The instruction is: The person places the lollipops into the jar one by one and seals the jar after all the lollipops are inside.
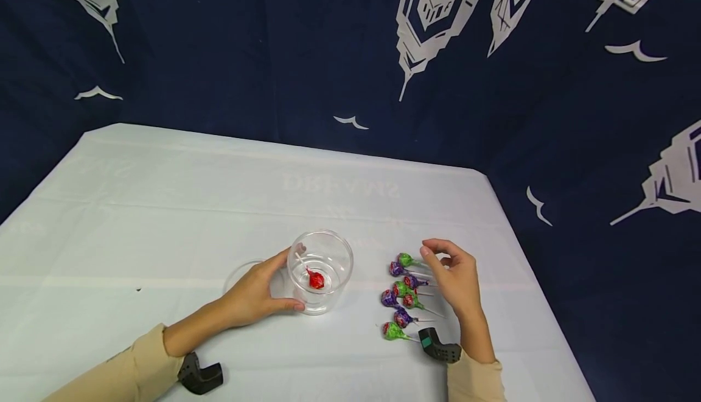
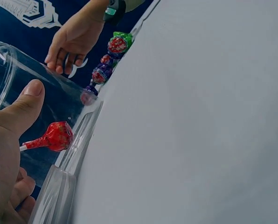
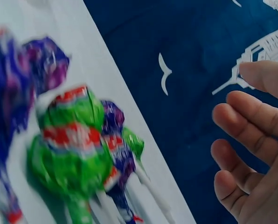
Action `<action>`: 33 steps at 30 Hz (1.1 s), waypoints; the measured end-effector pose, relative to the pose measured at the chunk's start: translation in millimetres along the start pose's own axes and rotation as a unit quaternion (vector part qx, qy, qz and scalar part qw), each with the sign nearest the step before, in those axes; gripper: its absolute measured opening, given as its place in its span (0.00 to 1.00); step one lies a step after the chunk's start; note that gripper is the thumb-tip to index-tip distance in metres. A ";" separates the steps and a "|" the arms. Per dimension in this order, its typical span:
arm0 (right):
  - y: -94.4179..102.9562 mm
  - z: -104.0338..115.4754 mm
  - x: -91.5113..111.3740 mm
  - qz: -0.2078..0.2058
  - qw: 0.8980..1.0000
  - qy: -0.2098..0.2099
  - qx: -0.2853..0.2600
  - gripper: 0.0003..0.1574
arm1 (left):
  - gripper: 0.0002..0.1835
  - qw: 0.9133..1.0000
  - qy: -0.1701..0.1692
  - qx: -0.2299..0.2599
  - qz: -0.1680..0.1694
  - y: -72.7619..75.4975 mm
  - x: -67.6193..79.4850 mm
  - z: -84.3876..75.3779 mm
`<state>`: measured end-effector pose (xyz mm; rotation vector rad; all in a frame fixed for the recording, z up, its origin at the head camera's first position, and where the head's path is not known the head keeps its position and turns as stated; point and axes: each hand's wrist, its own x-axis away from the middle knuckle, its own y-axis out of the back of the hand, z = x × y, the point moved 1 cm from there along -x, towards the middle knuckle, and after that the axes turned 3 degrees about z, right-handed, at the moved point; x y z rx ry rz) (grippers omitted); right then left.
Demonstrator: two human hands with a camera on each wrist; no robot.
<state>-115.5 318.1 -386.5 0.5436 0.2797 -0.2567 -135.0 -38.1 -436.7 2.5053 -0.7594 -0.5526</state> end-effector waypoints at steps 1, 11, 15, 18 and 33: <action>1.2 -1.8 -0.4 0.002 1.000 -0.002 0.018 0.12 | 0.54 1.000 -0.001 0.000 -0.001 -0.5 -0.2 0.5; 11.1 -17.2 -2.5 0.026 0.993 -0.035 0.110 0.16 | 0.54 1.000 -0.010 -0.005 -0.005 -1.1 -1.1 2.0; 13.7 -25.3 -3.4 0.037 0.990 -0.056 0.123 0.17 | 0.54 1.000 -0.011 -0.006 -0.006 -1.1 -0.9 1.9; 15.4 -30.7 -3.5 0.048 0.988 -0.073 0.130 0.18 | 0.54 1.000 -0.010 -0.005 -0.005 -1.0 -0.8 1.5; 16.4 -46.9 -3.8 0.136 0.975 -0.090 0.150 0.16 | 0.53 1.000 -0.005 -0.008 -0.004 -0.9 -0.4 1.1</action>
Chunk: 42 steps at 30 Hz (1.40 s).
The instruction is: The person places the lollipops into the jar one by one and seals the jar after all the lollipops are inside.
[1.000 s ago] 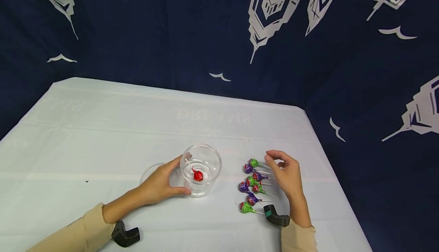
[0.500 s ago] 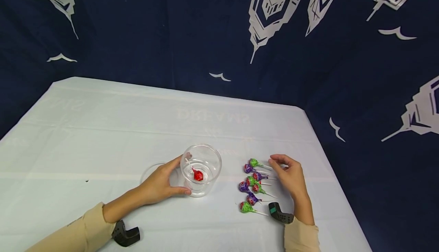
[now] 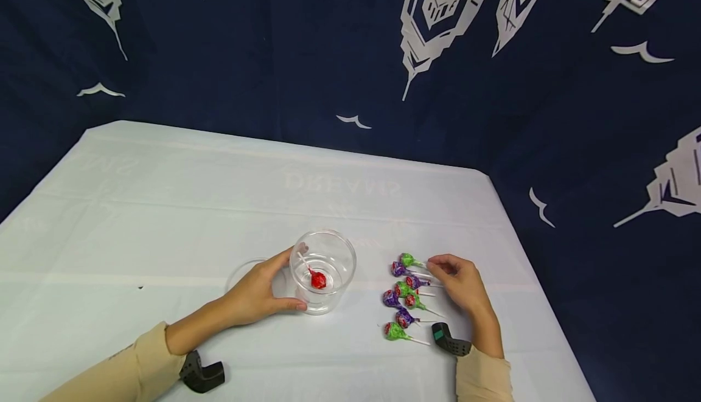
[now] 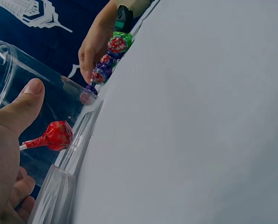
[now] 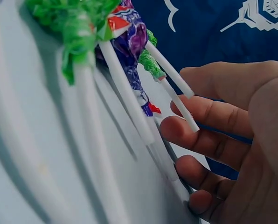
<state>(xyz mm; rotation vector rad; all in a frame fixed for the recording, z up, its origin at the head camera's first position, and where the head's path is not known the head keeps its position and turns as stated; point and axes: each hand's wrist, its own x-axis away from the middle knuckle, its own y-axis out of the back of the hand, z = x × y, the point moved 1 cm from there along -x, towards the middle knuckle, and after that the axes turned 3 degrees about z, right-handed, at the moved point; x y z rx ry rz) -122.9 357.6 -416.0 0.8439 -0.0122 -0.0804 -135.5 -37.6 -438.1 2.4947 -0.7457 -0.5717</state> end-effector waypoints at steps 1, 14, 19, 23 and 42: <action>-0.1 0.4 -0.1 0.001 1.000 0.002 0.003 0.16 | 0.54 1.000 0.000 0.000 0.000 0.3 0.1 -0.2; -1.0 -2.7 -0.6 0.012 0.999 0.004 0.030 0.11 | 0.54 1.000 0.004 0.002 0.001 0.2 0.8 0.3; -0.9 -3.4 -0.9 0.014 0.999 0.007 0.040 0.10 | 0.54 1.000 0.003 -0.002 0.002 0.3 0.4 -0.1; -1.4 -2.6 -0.9 0.015 0.999 0.013 0.046 0.09 | 0.54 1.000 0.002 -0.003 0.001 0.5 0.2 -0.2; -3.6 4.8 -0.6 -0.012 0.998 0.018 0.057 0.10 | 0.54 1.000 0.001 -0.008 0.004 1.2 0.6 -1.4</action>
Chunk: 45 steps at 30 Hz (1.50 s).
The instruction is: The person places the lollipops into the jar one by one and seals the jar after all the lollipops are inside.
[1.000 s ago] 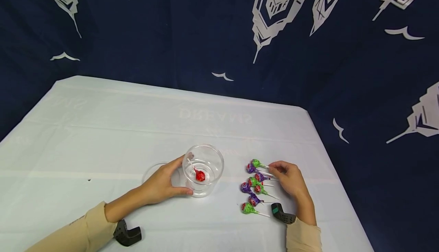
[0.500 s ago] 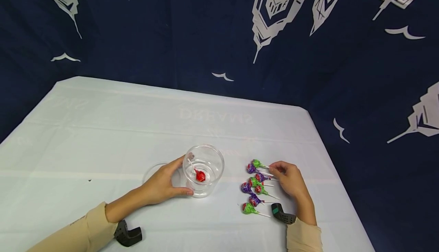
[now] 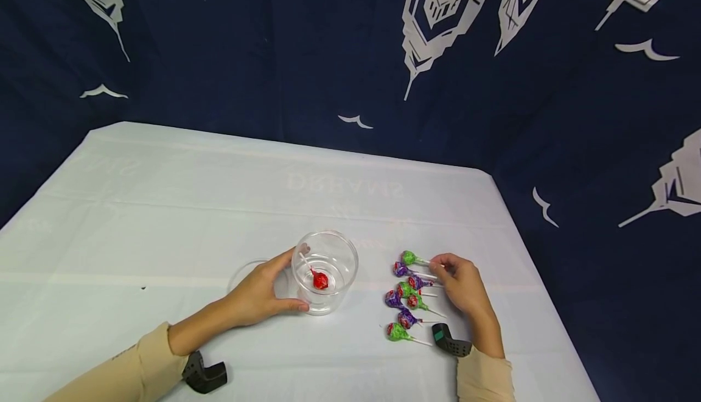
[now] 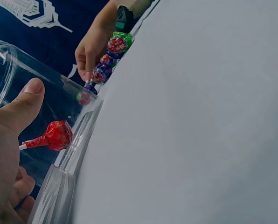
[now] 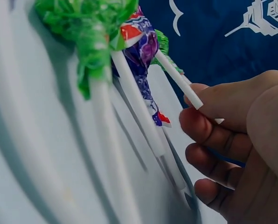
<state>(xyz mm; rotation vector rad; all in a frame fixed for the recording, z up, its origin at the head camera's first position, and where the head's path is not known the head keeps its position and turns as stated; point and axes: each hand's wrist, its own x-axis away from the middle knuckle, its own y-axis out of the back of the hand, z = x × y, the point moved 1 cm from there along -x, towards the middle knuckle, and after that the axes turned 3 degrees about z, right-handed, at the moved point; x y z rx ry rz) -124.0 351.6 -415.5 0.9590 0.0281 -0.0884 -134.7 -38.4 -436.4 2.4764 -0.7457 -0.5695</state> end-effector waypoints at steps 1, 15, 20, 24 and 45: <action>0.1 0.8 0.1 -0.004 1.000 -0.001 -0.003 0.10 | 0.54 1.000 0.000 -0.001 0.000 -0.3 -0.1 0.4; -0.7 7.7 1.9 -0.046 0.998 -0.006 -0.047 0.13 | 0.54 1.000 0.000 0.002 0.001 -1.6 -0.6 0.8; -1.3 12.2 2.2 -0.061 0.995 -0.016 -0.080 0.13 | 0.54 1.000 0.000 0.002 0.003 -1.7 -1.1 0.9; -1.1 18.3 3.6 -0.067 0.993 -0.010 -0.099 0.12 | 0.54 1.000 0.000 0.003 0.002 -2.0 -1.4 1.5; 4.8 54.8 13.1 -0.094 0.972 0.063 -0.206 0.08 | 0.55 1.000 0.009 0.002 0.000 -1.6 -1.1 3.1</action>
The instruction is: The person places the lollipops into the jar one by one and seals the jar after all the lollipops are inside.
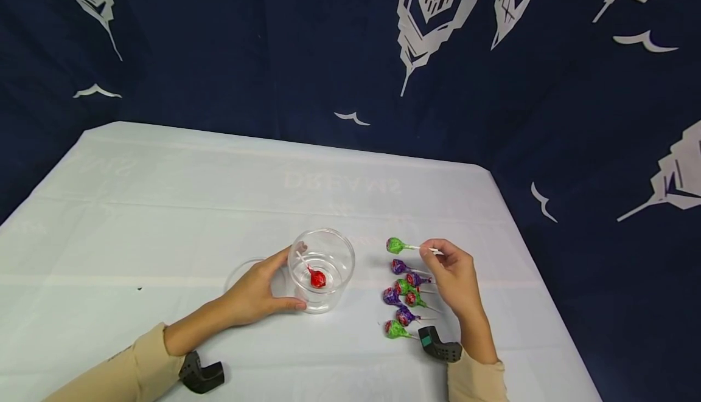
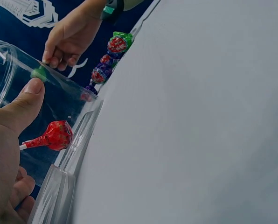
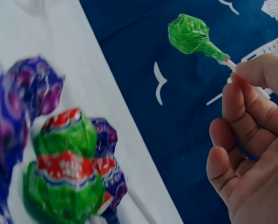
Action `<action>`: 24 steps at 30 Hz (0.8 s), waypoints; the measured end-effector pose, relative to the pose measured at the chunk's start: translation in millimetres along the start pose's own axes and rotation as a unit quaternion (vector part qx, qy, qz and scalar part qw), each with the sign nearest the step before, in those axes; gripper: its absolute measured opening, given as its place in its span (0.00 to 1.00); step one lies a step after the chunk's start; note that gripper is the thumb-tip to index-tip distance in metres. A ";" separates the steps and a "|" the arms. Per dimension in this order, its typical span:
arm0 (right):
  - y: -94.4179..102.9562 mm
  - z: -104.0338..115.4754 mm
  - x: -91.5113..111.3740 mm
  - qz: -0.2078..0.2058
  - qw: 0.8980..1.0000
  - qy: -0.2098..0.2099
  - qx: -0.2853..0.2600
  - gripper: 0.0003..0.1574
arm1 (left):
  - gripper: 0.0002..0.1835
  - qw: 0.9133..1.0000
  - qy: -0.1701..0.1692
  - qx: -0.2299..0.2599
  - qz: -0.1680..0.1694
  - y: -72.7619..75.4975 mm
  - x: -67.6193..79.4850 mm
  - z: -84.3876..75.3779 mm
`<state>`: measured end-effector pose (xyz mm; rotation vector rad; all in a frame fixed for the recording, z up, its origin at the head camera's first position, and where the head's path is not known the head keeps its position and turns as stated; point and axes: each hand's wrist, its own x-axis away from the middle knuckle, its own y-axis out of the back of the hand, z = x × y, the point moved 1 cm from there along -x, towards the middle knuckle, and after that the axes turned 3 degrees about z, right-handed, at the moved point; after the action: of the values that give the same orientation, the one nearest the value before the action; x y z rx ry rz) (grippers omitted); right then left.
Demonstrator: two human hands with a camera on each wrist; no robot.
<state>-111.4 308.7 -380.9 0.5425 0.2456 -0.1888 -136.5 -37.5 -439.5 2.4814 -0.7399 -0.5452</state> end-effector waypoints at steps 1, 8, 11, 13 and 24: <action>-0.2 1.4 0.1 -0.003 1.000 0.000 -0.009 0.08 | 0.55 1.000 -0.001 0.000 0.000 0.2 -0.1 -0.3; -2.6 12.7 2.1 -0.022 0.995 -0.004 -0.099 0.06 | 0.54 1.000 -0.003 -0.002 0.000 1.0 -0.1 -1.4; -4.7 17.0 3.0 -0.022 0.992 0.003 -0.121 0.05 | 0.54 1.000 -0.003 -0.003 0.002 1.1 0.2 -2.3; -6.1 19.7 3.3 -0.020 0.992 0.010 -0.125 0.05 | 0.55 1.000 -0.001 -0.002 0.003 1.1 0.3 -2.2; -14.2 40.5 7.5 -0.023 0.988 0.041 -0.147 0.03 | 0.54 1.000 0.001 -0.001 0.002 1.3 0.3 -2.1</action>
<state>-100.4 274.5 -356.4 0.2520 0.3596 -0.1724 -135.8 -38.0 -437.1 2.4775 -0.7412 -0.5411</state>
